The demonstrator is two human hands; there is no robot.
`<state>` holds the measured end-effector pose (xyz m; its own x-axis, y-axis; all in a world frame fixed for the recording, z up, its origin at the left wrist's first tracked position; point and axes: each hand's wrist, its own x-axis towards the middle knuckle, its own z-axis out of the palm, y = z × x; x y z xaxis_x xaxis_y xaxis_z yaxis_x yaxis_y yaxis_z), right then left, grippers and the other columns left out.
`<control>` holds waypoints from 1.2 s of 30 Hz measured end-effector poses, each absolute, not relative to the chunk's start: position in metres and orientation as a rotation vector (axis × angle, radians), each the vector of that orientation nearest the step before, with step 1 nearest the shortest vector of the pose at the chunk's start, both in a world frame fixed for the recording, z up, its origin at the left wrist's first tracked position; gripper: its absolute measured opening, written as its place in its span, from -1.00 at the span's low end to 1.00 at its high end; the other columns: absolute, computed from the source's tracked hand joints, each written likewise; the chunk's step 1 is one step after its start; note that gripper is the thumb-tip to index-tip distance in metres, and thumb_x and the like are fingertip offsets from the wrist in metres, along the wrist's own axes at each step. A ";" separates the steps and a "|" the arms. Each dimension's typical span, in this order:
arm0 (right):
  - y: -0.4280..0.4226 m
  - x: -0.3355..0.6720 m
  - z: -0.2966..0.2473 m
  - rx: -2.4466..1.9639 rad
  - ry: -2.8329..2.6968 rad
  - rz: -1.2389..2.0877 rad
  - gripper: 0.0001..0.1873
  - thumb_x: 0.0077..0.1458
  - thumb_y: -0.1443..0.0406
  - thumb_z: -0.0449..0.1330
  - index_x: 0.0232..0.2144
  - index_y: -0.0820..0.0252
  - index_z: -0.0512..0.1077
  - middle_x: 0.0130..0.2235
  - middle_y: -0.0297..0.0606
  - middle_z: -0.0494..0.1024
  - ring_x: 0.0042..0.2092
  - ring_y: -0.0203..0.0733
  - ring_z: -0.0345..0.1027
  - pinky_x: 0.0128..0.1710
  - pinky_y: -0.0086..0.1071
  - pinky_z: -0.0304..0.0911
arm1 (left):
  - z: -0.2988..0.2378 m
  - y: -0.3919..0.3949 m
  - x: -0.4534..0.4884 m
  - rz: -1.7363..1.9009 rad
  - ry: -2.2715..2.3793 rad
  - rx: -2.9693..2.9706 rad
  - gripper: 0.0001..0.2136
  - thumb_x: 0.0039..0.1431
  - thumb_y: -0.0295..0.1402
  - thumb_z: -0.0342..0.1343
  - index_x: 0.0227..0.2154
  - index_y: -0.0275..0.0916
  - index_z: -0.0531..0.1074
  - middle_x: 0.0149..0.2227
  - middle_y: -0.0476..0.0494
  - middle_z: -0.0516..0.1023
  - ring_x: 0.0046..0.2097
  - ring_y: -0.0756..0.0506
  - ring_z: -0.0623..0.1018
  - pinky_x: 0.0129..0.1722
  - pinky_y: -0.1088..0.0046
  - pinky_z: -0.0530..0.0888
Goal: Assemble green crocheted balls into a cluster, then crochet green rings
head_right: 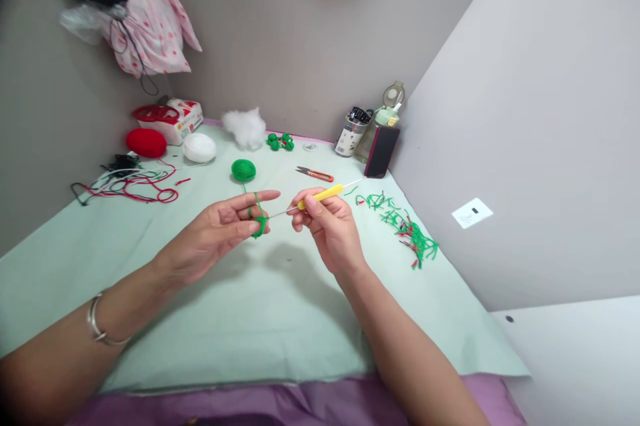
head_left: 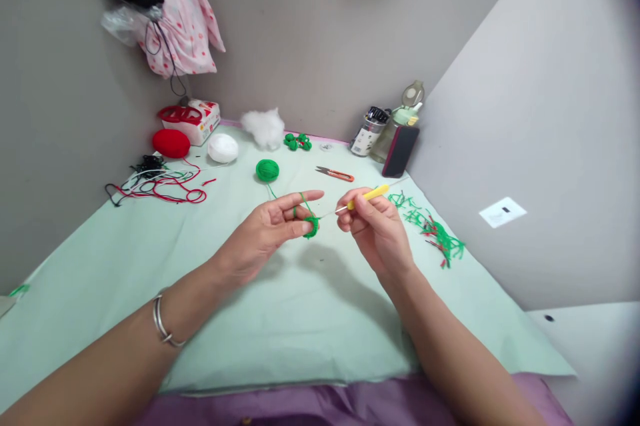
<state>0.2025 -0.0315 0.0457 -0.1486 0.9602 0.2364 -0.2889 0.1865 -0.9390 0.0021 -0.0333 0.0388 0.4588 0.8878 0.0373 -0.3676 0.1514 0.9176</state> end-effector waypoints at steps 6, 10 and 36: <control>-0.039 0.189 0.035 -0.723 -1.563 0.968 -0.87 0.21 0.25 0.25 -0.26 0.06 0.61 -0.21 -0.23 0.63 -0.20 -0.17 0.46 -0.29 -0.30 0.36 | 0.033 -0.043 0.015 1.177 0.821 1.211 -0.52 0.08 -0.43 0.24 0.12 -0.21 0.43 -0.31 -0.01 0.47 -0.22 -0.03 0.48 -0.07 0.39 0.39; -0.039 0.188 0.033 -0.753 -1.586 0.843 -0.85 0.25 0.28 0.21 -0.23 0.04 0.61 -0.23 -0.27 0.63 -0.28 -0.23 0.43 -0.32 -0.30 0.36 | 0.035 -0.045 0.014 1.186 0.810 1.207 -0.53 0.12 -0.41 0.23 0.13 -0.18 0.42 -0.28 -0.01 0.46 -0.18 -0.03 0.48 -0.06 0.40 0.39; -0.052 0.184 0.024 -0.859 -1.846 0.206 -0.72 0.21 0.37 0.21 -0.12 -0.10 0.60 -0.15 -0.21 0.57 -0.13 -0.11 0.46 -0.12 -0.16 0.44 | 0.034 -0.047 0.020 1.096 0.655 0.761 -0.57 0.05 -0.36 0.35 0.03 -0.21 0.53 -0.32 -0.02 0.57 -0.18 -0.02 0.50 0.02 0.40 0.37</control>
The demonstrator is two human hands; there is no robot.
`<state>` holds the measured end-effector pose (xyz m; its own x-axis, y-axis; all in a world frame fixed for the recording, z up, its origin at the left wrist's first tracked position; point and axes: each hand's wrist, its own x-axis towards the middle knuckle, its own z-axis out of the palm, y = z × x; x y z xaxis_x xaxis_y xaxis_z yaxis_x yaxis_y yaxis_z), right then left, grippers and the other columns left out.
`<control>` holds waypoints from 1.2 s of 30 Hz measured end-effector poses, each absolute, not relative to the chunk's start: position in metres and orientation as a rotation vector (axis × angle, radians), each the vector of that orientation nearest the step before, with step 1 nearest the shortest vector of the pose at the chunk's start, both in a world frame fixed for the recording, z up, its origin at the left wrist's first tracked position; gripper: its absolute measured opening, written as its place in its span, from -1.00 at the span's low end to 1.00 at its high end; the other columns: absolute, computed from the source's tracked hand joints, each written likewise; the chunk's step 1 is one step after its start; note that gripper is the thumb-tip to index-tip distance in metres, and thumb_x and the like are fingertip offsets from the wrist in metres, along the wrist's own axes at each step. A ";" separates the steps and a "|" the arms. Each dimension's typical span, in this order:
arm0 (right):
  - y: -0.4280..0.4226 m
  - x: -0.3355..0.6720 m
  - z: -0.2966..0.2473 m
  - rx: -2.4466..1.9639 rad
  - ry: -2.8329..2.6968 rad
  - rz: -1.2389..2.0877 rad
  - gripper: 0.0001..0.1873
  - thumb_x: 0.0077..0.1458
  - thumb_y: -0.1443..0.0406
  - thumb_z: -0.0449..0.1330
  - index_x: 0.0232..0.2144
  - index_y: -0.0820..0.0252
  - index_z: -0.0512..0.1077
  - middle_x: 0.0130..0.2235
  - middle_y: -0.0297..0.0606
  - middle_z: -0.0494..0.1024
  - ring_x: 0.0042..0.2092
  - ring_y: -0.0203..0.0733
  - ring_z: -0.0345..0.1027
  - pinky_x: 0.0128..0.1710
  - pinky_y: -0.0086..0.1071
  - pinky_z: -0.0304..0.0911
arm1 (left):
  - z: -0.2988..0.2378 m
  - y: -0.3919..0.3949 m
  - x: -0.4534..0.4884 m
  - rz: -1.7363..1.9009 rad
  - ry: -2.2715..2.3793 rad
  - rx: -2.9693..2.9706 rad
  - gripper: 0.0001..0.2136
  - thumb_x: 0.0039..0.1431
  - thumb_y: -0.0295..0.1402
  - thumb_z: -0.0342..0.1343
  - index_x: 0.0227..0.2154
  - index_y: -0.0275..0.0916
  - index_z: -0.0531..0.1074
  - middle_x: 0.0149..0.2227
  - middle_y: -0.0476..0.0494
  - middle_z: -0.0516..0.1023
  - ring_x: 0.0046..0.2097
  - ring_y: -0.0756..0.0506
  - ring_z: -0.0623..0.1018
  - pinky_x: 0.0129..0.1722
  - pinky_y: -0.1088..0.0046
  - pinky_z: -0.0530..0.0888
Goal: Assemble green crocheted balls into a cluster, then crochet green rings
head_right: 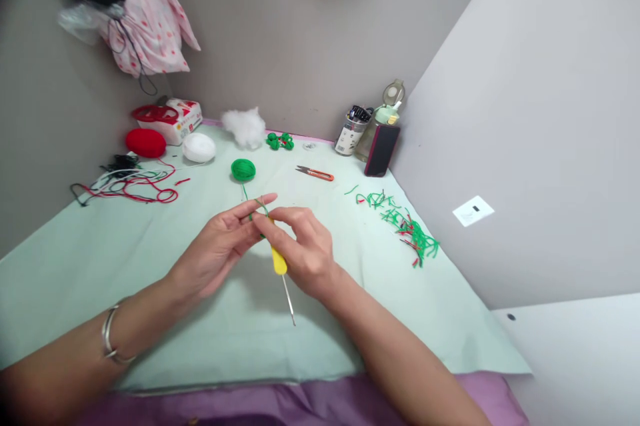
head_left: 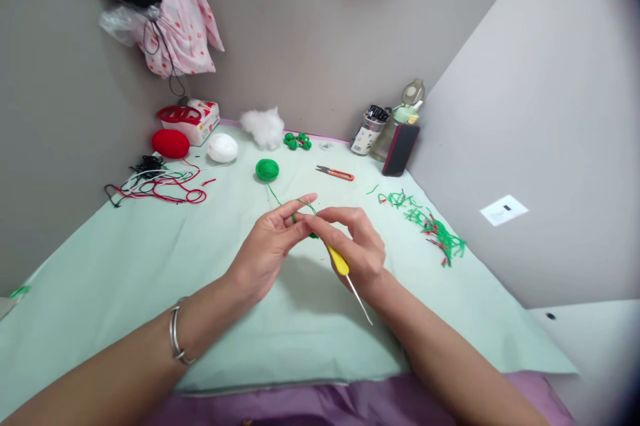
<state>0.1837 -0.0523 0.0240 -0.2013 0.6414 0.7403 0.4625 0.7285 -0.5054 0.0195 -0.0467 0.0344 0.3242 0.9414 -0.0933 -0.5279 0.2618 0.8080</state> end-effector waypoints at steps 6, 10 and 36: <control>-0.041 0.196 0.041 -0.829 -1.468 0.687 -0.86 0.22 0.25 0.22 -0.28 0.05 0.61 -0.28 -0.24 0.56 -0.33 -0.20 0.42 -0.30 -0.25 0.41 | 0.033 -0.036 0.010 1.091 0.620 0.762 -0.68 0.07 -0.40 0.32 -0.07 -0.21 0.60 -0.34 0.00 0.53 -0.24 0.04 0.47 0.05 0.42 0.37; -0.037 0.193 0.041 -0.816 -1.342 0.942 -0.86 0.18 0.20 0.26 -0.34 0.10 0.60 -0.28 -0.26 0.55 -0.36 -0.24 0.39 -0.32 -0.27 0.39 | 0.034 -0.037 0.010 1.133 0.676 0.835 -0.71 0.02 -0.41 0.35 -0.14 -0.21 0.62 -0.37 0.01 0.53 -0.27 0.03 0.46 -0.05 0.44 0.37; 0.121 0.244 -0.002 -1.986 -2.308 -0.048 -0.68 0.36 0.37 -0.10 -0.04 0.42 0.39 0.02 0.20 0.42 0.10 0.03 0.27 0.08 -0.21 0.15 | 0.025 -0.027 0.009 1.081 0.716 0.771 -0.72 0.04 -0.31 0.38 -0.16 -0.22 0.57 -0.33 -0.05 0.58 -0.24 0.03 0.53 -0.13 0.52 0.49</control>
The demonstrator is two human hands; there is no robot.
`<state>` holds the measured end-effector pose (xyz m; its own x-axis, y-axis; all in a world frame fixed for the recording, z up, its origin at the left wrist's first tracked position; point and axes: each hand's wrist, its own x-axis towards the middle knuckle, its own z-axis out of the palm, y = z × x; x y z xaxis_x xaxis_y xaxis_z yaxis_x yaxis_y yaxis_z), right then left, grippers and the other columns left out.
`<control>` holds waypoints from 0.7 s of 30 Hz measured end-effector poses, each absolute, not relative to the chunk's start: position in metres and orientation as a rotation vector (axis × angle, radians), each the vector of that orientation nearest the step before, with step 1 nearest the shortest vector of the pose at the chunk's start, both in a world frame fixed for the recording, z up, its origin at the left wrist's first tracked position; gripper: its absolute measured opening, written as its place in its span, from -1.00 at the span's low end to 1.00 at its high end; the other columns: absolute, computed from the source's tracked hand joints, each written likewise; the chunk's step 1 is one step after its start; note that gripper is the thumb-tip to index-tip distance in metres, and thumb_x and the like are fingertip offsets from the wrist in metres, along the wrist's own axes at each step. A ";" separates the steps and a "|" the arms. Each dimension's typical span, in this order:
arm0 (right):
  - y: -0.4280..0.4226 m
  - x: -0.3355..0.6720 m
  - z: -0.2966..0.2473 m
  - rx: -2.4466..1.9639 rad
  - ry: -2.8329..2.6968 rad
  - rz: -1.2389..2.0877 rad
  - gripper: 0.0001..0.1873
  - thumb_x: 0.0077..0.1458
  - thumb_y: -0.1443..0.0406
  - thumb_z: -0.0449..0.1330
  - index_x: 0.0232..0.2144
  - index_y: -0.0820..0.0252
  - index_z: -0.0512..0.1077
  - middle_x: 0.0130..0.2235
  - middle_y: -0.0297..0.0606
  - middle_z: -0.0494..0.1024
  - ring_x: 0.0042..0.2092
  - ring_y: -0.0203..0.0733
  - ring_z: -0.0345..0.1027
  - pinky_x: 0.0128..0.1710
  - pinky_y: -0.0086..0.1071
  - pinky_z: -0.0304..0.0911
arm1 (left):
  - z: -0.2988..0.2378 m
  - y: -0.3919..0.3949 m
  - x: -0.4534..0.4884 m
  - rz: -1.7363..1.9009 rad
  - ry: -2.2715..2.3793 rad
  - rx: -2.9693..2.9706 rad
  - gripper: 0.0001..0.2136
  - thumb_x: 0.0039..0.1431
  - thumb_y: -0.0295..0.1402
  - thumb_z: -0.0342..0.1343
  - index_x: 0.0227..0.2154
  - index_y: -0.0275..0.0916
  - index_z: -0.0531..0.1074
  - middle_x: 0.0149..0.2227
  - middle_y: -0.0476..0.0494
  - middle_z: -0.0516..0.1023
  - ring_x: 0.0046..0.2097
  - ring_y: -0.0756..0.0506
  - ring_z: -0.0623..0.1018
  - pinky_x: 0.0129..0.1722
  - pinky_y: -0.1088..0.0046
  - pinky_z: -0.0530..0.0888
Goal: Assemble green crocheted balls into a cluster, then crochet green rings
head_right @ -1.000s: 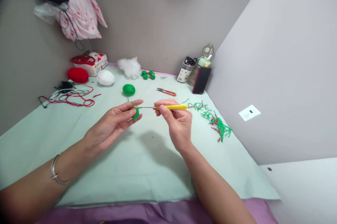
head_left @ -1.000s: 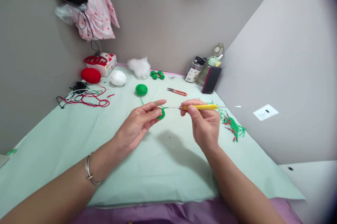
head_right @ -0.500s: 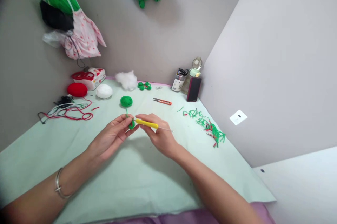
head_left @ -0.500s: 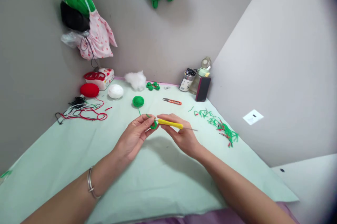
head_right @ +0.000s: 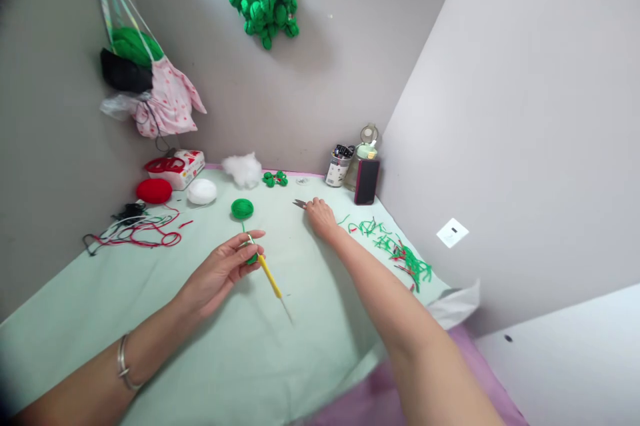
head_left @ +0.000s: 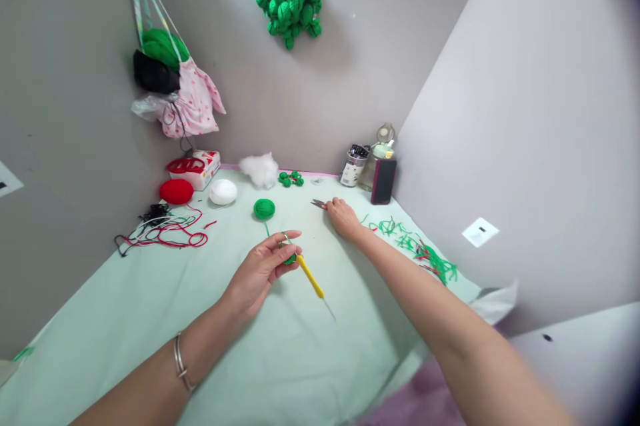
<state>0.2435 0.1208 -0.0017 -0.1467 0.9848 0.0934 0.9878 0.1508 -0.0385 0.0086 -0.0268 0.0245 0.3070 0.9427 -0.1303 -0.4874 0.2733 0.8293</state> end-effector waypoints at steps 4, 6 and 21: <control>0.117 0.252 0.008 -1.960 -2.309 0.037 -0.73 0.28 0.39 -0.02 -0.05 0.41 0.39 0.01 0.14 0.43 -0.01 -0.03 0.33 -0.03 -0.29 0.18 | 0.027 -0.028 0.008 1.051 0.730 0.844 -0.60 0.05 -0.31 0.37 -0.01 -0.19 0.55 -0.34 -0.05 0.57 -0.22 0.00 0.52 -0.16 0.49 0.46; 0.109 0.253 0.019 -1.918 -2.292 0.107 -0.72 0.25 0.39 0.00 -0.05 0.37 0.39 -0.04 0.04 0.47 -0.10 -0.10 0.36 -0.10 -0.32 0.19 | 0.028 -0.029 0.008 1.037 0.731 0.875 -0.56 0.03 -0.30 0.38 0.02 -0.18 0.54 -0.34 -0.05 0.56 -0.22 -0.01 0.52 -0.16 0.46 0.46; -0.015 0.237 0.046 -1.069 -2.006 1.407 -0.41 0.34 -0.07 -0.10 -0.32 0.28 0.47 -0.53 -0.43 0.13 -0.47 -0.35 -0.02 -0.43 -0.39 -0.07 | 0.020 -0.026 0.008 0.923 0.630 1.042 -0.38 0.03 -0.32 0.37 0.20 -0.08 0.39 -0.39 0.02 0.50 -0.31 0.01 0.49 -0.22 0.44 0.40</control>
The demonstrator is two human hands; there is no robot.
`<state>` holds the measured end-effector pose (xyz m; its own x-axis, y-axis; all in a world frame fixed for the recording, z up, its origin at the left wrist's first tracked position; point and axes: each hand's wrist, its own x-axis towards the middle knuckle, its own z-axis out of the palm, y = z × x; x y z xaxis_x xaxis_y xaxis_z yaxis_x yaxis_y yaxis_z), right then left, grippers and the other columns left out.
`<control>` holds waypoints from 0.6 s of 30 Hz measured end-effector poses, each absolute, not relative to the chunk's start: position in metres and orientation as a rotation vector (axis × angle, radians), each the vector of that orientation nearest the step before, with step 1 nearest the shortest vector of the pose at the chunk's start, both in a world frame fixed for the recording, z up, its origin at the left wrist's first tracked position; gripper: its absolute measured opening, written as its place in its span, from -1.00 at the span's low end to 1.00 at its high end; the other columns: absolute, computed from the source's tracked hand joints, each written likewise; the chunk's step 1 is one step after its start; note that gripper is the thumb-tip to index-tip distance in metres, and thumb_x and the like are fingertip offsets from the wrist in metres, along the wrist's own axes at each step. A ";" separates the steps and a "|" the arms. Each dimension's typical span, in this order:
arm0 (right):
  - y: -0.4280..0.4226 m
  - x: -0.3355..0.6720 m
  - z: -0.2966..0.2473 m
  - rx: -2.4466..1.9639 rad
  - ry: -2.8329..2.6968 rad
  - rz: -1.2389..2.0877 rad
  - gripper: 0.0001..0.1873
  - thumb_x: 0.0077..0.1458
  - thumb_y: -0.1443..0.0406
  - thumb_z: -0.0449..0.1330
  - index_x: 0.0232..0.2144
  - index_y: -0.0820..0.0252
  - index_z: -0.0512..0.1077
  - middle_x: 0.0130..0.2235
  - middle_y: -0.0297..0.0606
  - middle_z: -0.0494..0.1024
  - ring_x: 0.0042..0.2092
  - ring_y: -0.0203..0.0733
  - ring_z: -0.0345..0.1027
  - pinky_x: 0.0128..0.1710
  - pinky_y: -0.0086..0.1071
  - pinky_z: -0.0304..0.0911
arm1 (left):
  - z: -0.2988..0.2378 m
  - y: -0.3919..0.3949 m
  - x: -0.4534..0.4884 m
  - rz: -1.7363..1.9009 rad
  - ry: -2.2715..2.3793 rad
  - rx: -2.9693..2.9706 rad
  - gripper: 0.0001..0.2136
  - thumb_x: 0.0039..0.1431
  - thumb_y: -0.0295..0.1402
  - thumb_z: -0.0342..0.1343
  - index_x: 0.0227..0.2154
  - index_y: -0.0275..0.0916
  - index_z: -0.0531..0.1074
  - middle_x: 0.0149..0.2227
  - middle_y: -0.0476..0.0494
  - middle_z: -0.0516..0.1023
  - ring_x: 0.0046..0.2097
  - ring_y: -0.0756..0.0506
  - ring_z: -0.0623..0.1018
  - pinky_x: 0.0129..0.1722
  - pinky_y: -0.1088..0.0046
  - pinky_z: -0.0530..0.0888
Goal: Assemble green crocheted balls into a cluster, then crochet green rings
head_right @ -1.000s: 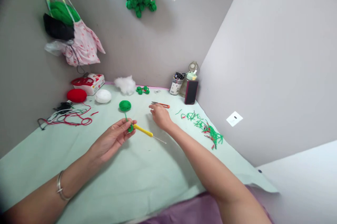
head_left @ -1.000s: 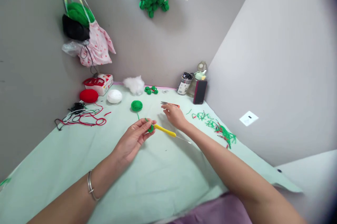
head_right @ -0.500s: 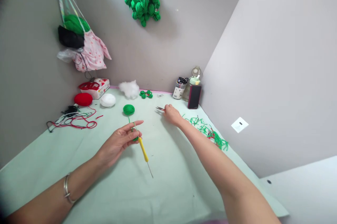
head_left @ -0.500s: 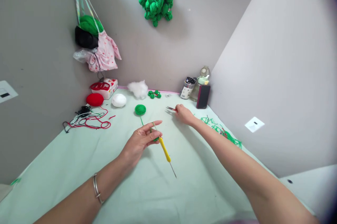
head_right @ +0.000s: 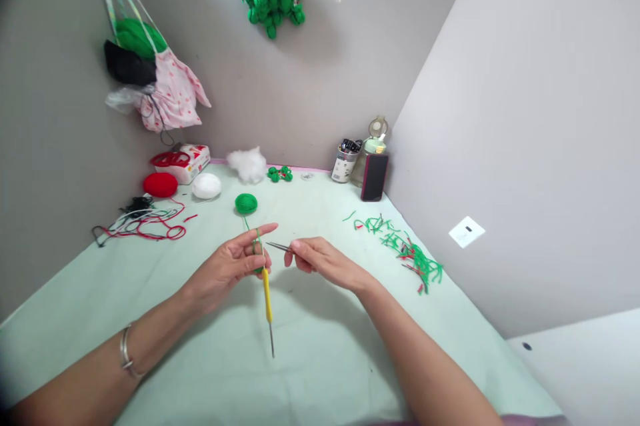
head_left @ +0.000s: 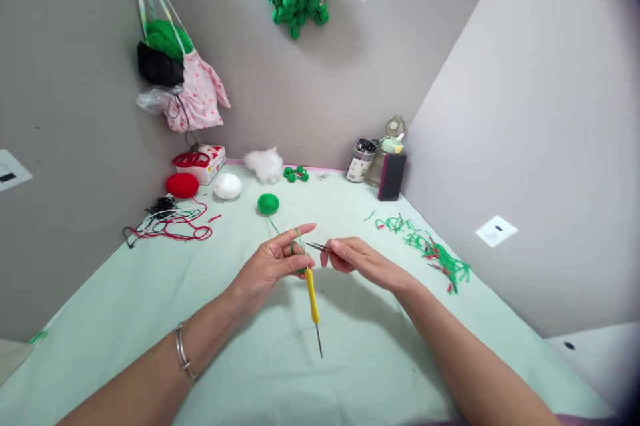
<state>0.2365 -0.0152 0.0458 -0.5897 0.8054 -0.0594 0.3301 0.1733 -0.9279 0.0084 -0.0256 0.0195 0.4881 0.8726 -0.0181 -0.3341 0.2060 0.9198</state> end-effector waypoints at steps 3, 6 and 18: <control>-0.014 0.232 0.042 -1.036 -1.970 1.466 -0.42 0.33 -0.07 -0.08 -0.36 0.27 0.45 -0.54 -0.45 0.10 -0.48 -0.36 -0.08 -0.44 -0.38 -0.11 | 0.017 -0.026 0.010 0.878 0.625 1.069 -0.36 0.04 -0.33 0.36 0.22 -0.07 0.36 -0.41 0.04 0.49 -0.32 0.02 0.48 -0.20 0.44 0.38; -0.016 0.228 0.041 -0.980 -1.980 1.509 -0.43 0.34 -0.06 -0.07 -0.42 0.26 0.41 -0.54 -0.45 0.09 -0.48 -0.36 -0.10 -0.43 -0.37 -0.13 | 0.016 -0.027 0.011 0.825 0.628 1.080 -0.37 0.03 -0.33 0.36 0.21 -0.09 0.37 -0.41 0.04 0.51 -0.32 0.03 0.48 -0.18 0.44 0.37; -0.014 0.228 0.028 -1.205 -1.928 1.125 -0.49 0.29 -0.06 0.00 -0.38 0.22 0.47 -0.52 -0.39 0.23 -0.45 -0.30 0.09 -0.38 -0.37 0.03 | 0.016 -0.026 0.011 0.892 0.713 1.031 -0.40 0.02 -0.33 0.36 0.18 -0.09 0.41 -0.39 0.05 0.47 -0.28 0.02 0.50 -0.17 0.46 0.39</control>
<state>0.2283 -0.0137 0.0282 -0.4117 0.9101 0.0482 0.4058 0.2305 -0.8844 0.0106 -0.0260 0.0163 0.4670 0.8800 -0.0873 -0.2785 0.2400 0.9300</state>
